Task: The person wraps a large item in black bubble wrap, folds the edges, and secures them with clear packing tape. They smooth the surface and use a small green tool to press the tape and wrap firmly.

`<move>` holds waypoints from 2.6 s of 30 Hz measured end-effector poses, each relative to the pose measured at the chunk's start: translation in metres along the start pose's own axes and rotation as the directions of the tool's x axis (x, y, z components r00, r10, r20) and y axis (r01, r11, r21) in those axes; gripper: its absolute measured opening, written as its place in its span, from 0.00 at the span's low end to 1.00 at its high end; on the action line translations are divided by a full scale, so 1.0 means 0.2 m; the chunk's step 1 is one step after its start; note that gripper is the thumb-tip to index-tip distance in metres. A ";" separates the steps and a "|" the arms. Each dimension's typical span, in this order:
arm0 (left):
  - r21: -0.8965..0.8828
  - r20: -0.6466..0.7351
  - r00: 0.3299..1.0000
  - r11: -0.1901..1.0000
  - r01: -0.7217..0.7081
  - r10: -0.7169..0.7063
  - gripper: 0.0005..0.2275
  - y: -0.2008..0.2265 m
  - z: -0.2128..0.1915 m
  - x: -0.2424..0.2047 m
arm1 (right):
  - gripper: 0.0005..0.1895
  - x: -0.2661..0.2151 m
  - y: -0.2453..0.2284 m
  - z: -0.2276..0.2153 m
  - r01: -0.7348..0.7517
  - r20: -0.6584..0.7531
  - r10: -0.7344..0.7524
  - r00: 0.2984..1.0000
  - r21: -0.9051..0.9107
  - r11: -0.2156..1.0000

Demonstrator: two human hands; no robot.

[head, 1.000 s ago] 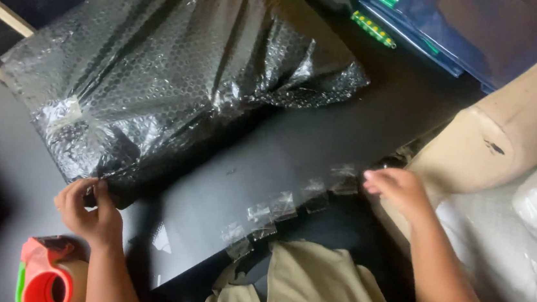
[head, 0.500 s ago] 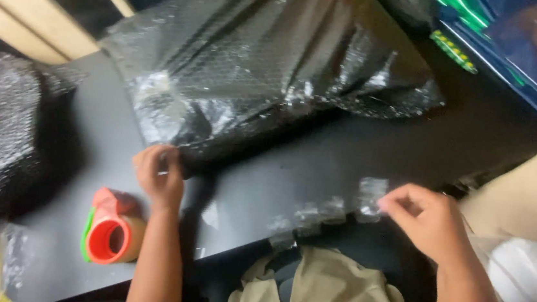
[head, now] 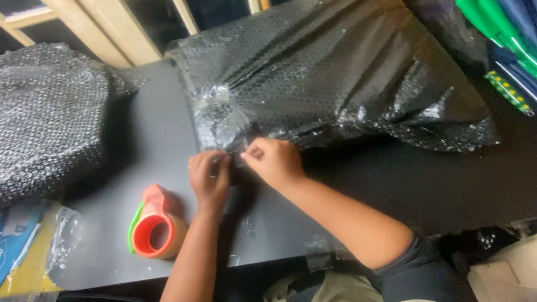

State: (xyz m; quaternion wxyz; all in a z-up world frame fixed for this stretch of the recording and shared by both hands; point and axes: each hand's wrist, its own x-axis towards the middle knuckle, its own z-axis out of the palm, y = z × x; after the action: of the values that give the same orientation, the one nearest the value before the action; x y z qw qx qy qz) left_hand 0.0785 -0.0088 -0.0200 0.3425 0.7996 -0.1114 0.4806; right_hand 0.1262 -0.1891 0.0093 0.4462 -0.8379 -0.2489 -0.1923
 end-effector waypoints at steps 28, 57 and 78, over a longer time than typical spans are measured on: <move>0.281 0.053 0.986 0.945 -0.170 0.161 0.20 0.05 0.04 -0.04 | 0.20 0.07 0.08 0.18 0.593 0.117 -0.629 0.768 -0.500 0.631; -0.034 0.442 0.672 0.760 -0.649 0.594 0.12 0.60 0.53 0.03 | 0.34 -0.82 0.86 -1.29 -0.606 -0.223 0.627 0.746 0.162 0.779; -0.237 0.545 0.525 0.721 -0.651 0.653 0.04 0.66 1.20 -0.27 | 0.27 -0.37 0.68 -1.24 0.021 0.179 -0.003 0.984 -0.104 0.994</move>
State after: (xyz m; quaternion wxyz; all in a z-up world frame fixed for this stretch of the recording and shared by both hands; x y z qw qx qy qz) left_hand 0.1497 -0.2711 -0.0807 0.0863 0.8064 -0.5040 0.2972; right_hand 0.1222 -0.4807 0.0112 0.3761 -0.8726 -0.2824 -0.1320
